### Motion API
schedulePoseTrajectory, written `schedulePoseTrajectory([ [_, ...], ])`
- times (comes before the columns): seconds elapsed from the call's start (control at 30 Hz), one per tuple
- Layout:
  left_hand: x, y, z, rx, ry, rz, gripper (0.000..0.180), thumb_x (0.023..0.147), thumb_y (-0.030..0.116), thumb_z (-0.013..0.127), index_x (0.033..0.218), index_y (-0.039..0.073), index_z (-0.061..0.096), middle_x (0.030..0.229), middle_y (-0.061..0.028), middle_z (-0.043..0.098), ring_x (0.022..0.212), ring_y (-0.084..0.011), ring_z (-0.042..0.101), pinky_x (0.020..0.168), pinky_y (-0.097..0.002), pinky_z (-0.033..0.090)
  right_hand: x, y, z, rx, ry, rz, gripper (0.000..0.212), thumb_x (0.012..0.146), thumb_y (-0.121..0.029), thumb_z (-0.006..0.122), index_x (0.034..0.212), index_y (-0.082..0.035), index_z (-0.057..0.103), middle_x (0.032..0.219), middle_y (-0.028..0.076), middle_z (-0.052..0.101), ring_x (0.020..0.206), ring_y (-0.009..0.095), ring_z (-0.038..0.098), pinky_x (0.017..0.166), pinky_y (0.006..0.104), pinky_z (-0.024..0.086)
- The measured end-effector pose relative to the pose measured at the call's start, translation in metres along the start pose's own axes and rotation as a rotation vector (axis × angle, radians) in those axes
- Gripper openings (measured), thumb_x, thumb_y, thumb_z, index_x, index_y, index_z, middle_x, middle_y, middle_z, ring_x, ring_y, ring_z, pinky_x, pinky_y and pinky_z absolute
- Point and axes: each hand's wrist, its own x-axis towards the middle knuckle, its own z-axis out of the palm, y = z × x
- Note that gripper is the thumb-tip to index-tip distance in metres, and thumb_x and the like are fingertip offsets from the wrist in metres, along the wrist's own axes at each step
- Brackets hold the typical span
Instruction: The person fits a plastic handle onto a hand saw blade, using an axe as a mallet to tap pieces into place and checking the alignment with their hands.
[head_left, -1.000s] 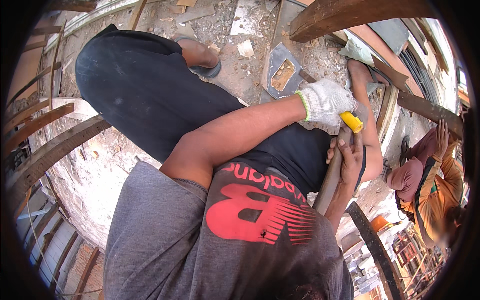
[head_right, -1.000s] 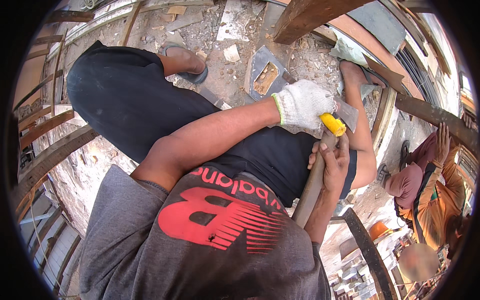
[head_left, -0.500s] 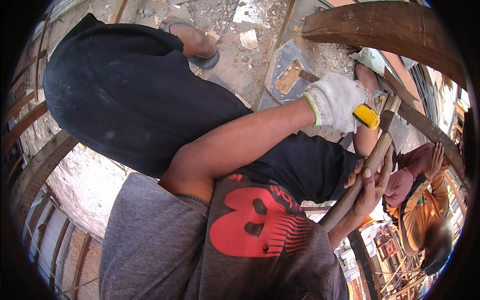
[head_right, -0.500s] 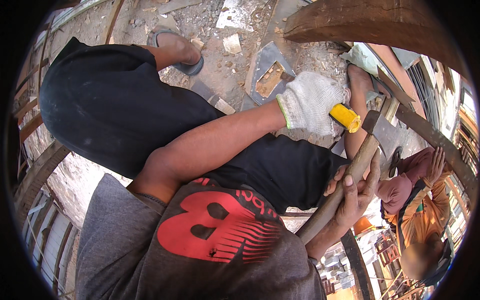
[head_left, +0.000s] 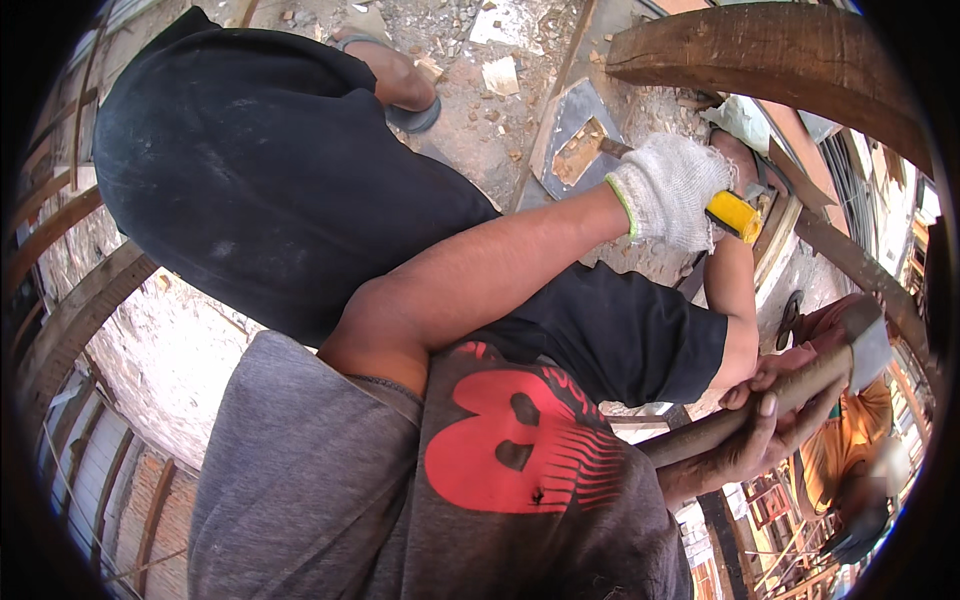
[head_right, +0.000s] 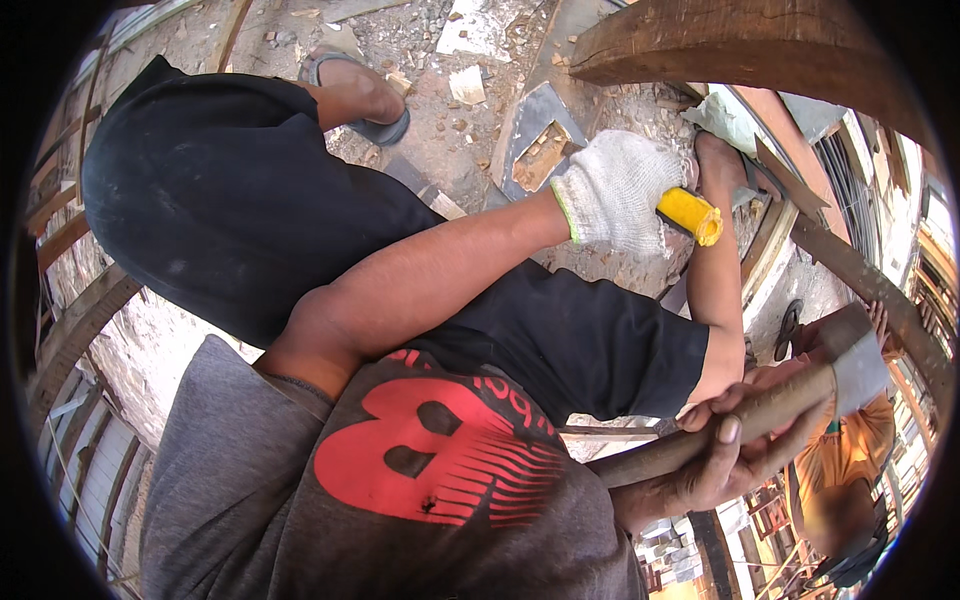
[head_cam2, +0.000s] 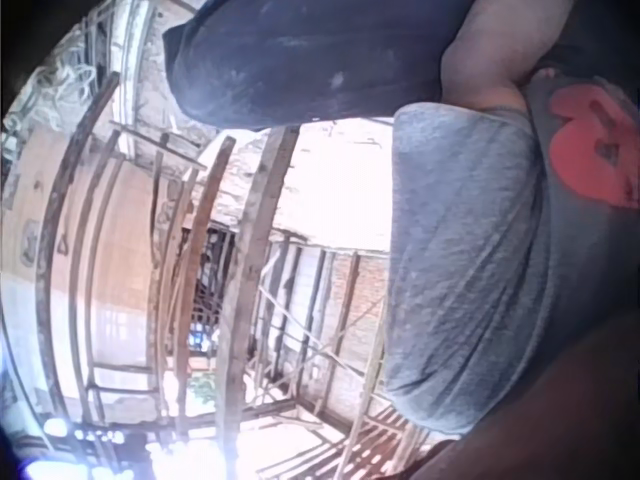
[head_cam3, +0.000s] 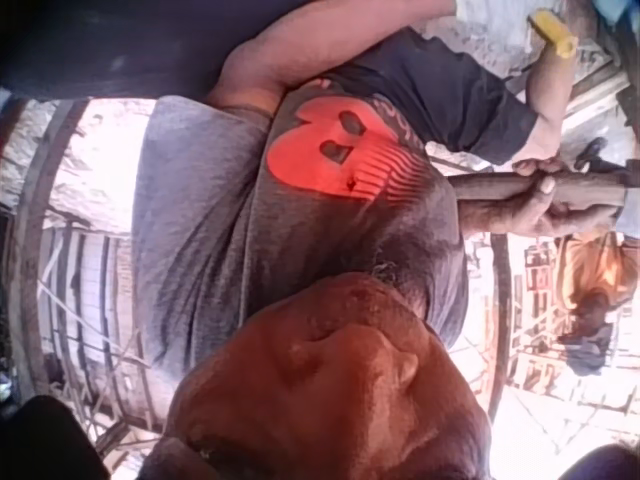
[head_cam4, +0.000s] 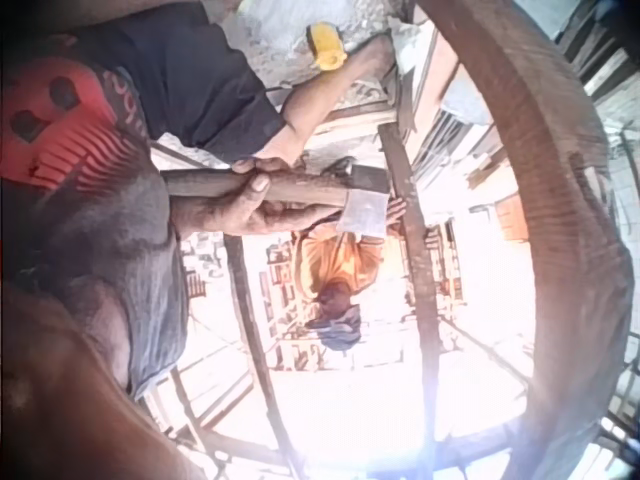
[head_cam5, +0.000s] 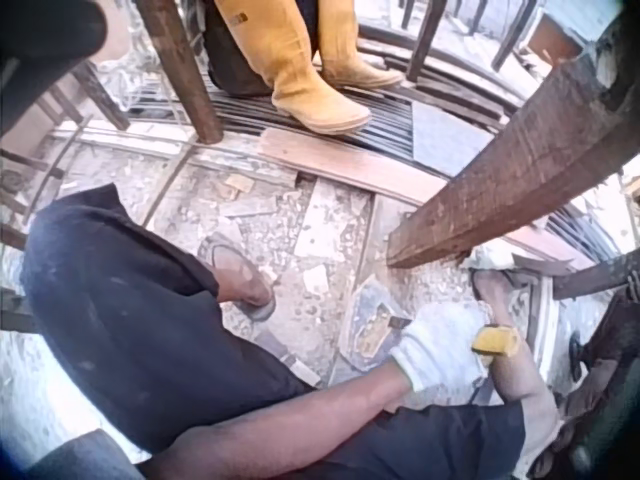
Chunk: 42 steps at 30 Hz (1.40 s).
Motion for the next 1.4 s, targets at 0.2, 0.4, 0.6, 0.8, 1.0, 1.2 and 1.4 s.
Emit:
schedulePoseTrajectory([
  [0.2,0.0,-0.008,-0.006,-0.053,0.146,-0.012,0.045,0.061,0.043,0.082,0.089,0.01,0.071,0.082,-0.0173,0.069,0.081,-0.0385,0.069,0.074,-0.0467,0.054,0.005,-0.008,-0.005,-0.335,0.141,-0.393,0.079,0.092,-0.003,0.065,0.158,-0.014,0.023,0.104,0.022,0.059,0.07,0.022,0.058,0.062,0.0328,0.051],
  [0.4,0.005,-0.014,-0.006,-0.015,0.072,-0.045,0.04,0.063,0.043,0.081,0.085,0.01,0.072,0.078,-0.0168,0.069,0.077,-0.0377,0.069,0.069,-0.0471,0.055,0.012,0.007,0.015,-0.587,-0.296,0.071,0.077,0.089,-0.002,0.068,0.156,-0.008,0.03,0.122,0.019,0.057,0.071,0.02,0.057,0.066,0.0299,0.049],
  [0.6,0.009,-0.014,-0.006,-0.048,0.07,-0.041,0.042,0.063,0.046,0.081,0.083,0.01,0.071,0.078,-0.0177,0.069,0.077,-0.0386,0.069,0.069,-0.0479,0.055,0.034,-0.032,0.021,-0.288,0.337,-0.302,0.077,0.092,-0.011,0.067,0.157,-0.024,0.027,0.093,0.019,0.06,0.064,0.02,0.055,0.061,0.0312,0.049],
  [0.8,0.01,-0.019,-0.008,-0.028,-0.011,-0.064,0.039,0.063,0.043,0.079,0.082,0.009,0.072,0.079,-0.0174,0.07,0.076,-0.0381,0.069,0.068,-0.048,0.055,0.013,0.015,0.026,-0.533,-0.366,0.16,0.072,0.092,-0.009,0.065,0.156,-0.004,0.032,0.121,0.018,0.059,0.073,0.015,0.061,0.066,0.0231,0.048],
  [1.0,0.008,-0.017,-0.003,-0.031,-0.003,-0.071,0.04,0.062,0.042,0.08,0.082,0.009,0.073,0.08,-0.0171,0.07,0.076,-0.0374,0.07,0.068,-0.0473,0.055,0.024,-0.008,0.036,-0.27,0.042,-0.137,0.075,0.094,-0.01,0.064,0.157,-0.009,0.022,0.093,0.019,0.061,0.068,0.017,0.056,0.06,0.0288,0.048],
  [1.2,0.008,-0.022,-0.007,0.029,-0.049,-0.05,0.04,0.06,0.042,0.08,0.084,0.01,0.073,0.079,-0.0162,0.07,0.076,-0.0373,0.07,0.067,-0.0473,0.055,0.015,0.033,0.016,-0.775,-0.515,-0.163,0.078,0.093,-0.009,0.067,0.158,-0.006,0.024,0.114,0.018,0.062,0.067,0.015,0.059,0.061,0.027,0.05],
  [1.4,-0.012,-0.008,0.011,0.08,-0.102,0.102,0.038,0.064,0.042,0.077,0.086,0.011,0.072,0.077,-0.0127,0.07,0.072,-0.035,0.07,0.063,-0.0471,0.055,0.014,0.017,0.016,-0.179,-0.277,0.303,0.082,0.092,-0.005,0.067,0.159,-0.008,0.021,0.084,0.011,0.06,0.059,0.013,0.057,0.053,0.0233,0.049],
])
